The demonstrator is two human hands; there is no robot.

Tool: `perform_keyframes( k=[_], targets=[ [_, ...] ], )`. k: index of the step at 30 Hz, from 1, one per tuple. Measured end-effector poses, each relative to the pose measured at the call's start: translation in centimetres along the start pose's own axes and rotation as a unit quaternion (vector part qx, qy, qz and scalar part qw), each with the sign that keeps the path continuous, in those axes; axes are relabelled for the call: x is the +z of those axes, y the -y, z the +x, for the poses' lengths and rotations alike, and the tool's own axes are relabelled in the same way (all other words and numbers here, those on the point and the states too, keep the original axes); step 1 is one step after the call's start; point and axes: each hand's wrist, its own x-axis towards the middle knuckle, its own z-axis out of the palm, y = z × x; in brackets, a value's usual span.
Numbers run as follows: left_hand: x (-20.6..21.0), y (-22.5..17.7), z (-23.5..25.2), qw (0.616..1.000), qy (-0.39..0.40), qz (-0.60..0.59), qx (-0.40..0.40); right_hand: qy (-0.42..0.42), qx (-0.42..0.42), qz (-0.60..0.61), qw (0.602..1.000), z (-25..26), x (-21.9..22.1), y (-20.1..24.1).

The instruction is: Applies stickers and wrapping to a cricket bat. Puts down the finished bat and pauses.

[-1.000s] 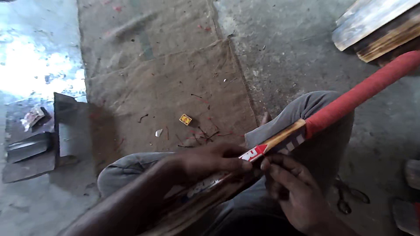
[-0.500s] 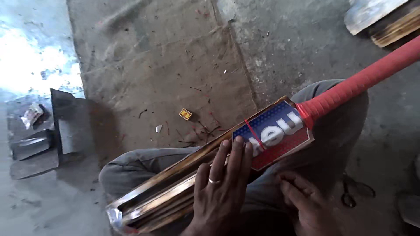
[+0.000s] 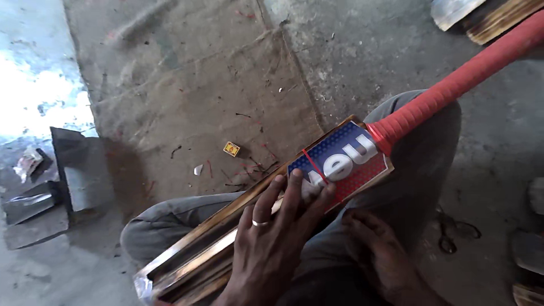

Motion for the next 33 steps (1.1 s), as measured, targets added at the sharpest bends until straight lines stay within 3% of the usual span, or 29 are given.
perform_keyframes(
  k=[5,9,12,14,16,17,18,20,22,25,29,33],
  targets=[
    [-1.7,0.8,1.0,0.999,0.026,-0.046,-0.002,0.038,-0.03,-0.027,0.998,0.1,0.6,0.7],
    [-4.6,3.1,2.2,0.967,0.117,-0.224,0.012,0.085,-0.087,-0.073,0.99,0.3,2.4,2.6],
    [-5.6,4.8,3.0,0.888,0.228,-0.4,0.0,0.11,-0.108,-0.056,0.987,0.7,3.5,3.4],
    [-5.1,5.7,3.7,0.807,0.298,-0.509,-0.025,0.102,-0.106,-0.052,0.988,0.9,3.7,3.5],
    [-3.8,6.4,4.1,0.751,0.324,-0.573,-0.046,0.075,-0.088,-0.068,0.991,1.4,3.8,3.2],
    [-3.5,6.7,4.1,0.758,0.316,-0.568,-0.051,0.061,-0.078,-0.073,0.992,1.8,3.9,3.1],
    [-3.7,6.7,4.0,0.804,0.28,-0.522,-0.055,0.049,-0.071,-0.081,0.993,2.2,4.0,3.1],
    [-3.9,5.5,3.2,0.937,0.128,-0.32,-0.057,0.029,-0.056,-0.091,0.994,3.1,4.2,3.2],
    [-2.6,3.0,1.9,0.989,0.013,-0.137,-0.058,0.02,-0.043,-0.098,0.994,3.3,4.6,3.4],
    [1.0,-0.4,0.2,0.997,0.011,0.001,-0.078,0.009,-0.043,-0.118,0.992,2.5,4.3,3.0],
    [1.8,-0.7,0.4,0.996,0.04,-0.031,-0.07,-0.027,-0.037,-0.144,0.988,0.0,1.1,1.0],
    [1.2,0.0,0.8,0.996,0.047,-0.048,-0.058,-0.027,-0.048,-0.094,0.994,-1.3,-0.3,0.0]
  ],
)
